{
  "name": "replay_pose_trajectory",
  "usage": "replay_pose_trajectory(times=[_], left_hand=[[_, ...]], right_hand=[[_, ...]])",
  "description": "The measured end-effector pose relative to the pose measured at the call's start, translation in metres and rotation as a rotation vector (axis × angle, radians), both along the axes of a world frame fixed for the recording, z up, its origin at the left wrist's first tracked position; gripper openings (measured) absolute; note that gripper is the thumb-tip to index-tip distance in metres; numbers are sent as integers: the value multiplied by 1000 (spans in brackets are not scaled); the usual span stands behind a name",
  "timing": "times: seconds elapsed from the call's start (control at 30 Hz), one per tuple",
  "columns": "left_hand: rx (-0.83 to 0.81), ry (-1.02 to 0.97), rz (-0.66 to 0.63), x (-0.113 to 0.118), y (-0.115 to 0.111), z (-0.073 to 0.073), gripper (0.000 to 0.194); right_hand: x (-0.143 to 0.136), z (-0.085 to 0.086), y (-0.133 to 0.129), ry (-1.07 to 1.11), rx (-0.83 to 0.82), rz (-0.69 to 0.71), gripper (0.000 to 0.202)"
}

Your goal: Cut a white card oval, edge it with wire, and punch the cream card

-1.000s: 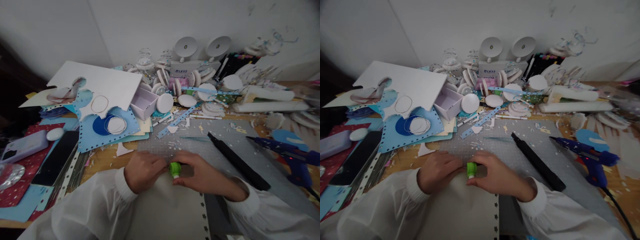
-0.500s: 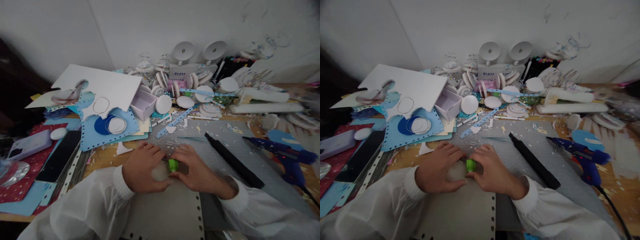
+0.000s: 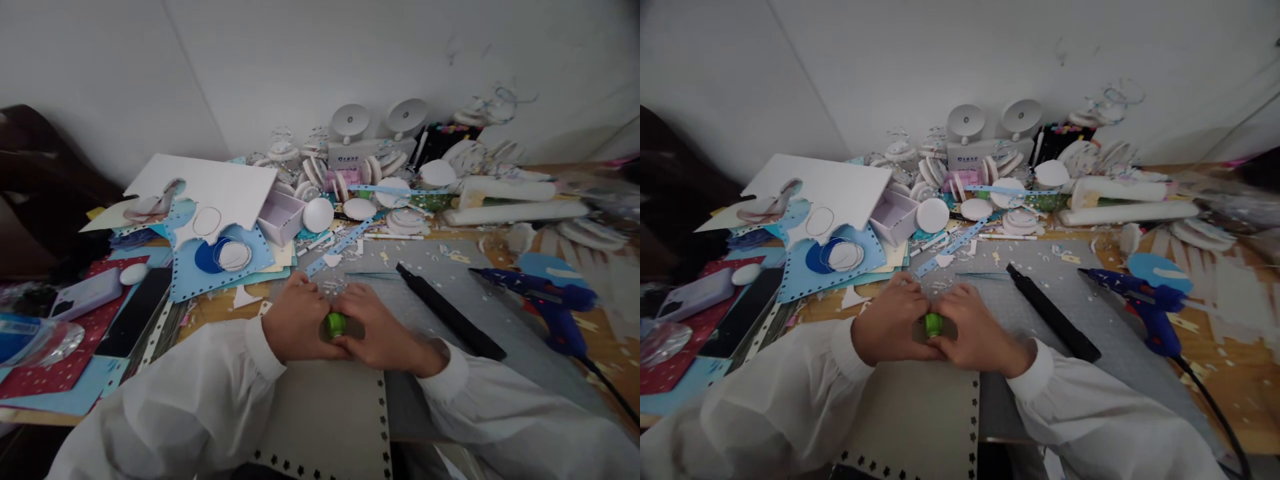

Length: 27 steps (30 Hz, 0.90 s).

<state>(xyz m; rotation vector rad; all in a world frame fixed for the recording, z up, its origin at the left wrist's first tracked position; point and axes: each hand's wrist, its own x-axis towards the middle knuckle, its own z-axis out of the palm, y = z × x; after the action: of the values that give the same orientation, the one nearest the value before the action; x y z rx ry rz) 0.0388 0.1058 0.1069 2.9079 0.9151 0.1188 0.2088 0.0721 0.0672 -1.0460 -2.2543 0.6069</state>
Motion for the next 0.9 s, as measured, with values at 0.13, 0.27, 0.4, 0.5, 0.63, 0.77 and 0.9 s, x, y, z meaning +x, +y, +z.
replay_pose_trajectory(times=[0.13,0.27,0.4,0.5,0.63,0.77,0.9], left_hand=[[43,-20,-36,-1,1,-3,53],[11,-77,-36,-3,1,-5,52],[-13,-113,-36,-4,2,-7,48],[-21,-135,-39,-6,2,-10,47],[-24,-129,-30,-7,3,-14,45],[-12,-51,49,-6,3,-16,47],[15,-49,105,-5,2,-17,45]], right_hand=[[1,0,-1,16,-2,-10,14],[2,-2,-1,56,-35,-8,18],[1,-3,-2,41,-38,-26,17],[-1,-4,-2,19,-23,-31,17],[-2,-7,-1,-2,0,-33,20],[0,-10,4,-31,24,-48,19],[3,-12,9,-29,50,-101,24]])
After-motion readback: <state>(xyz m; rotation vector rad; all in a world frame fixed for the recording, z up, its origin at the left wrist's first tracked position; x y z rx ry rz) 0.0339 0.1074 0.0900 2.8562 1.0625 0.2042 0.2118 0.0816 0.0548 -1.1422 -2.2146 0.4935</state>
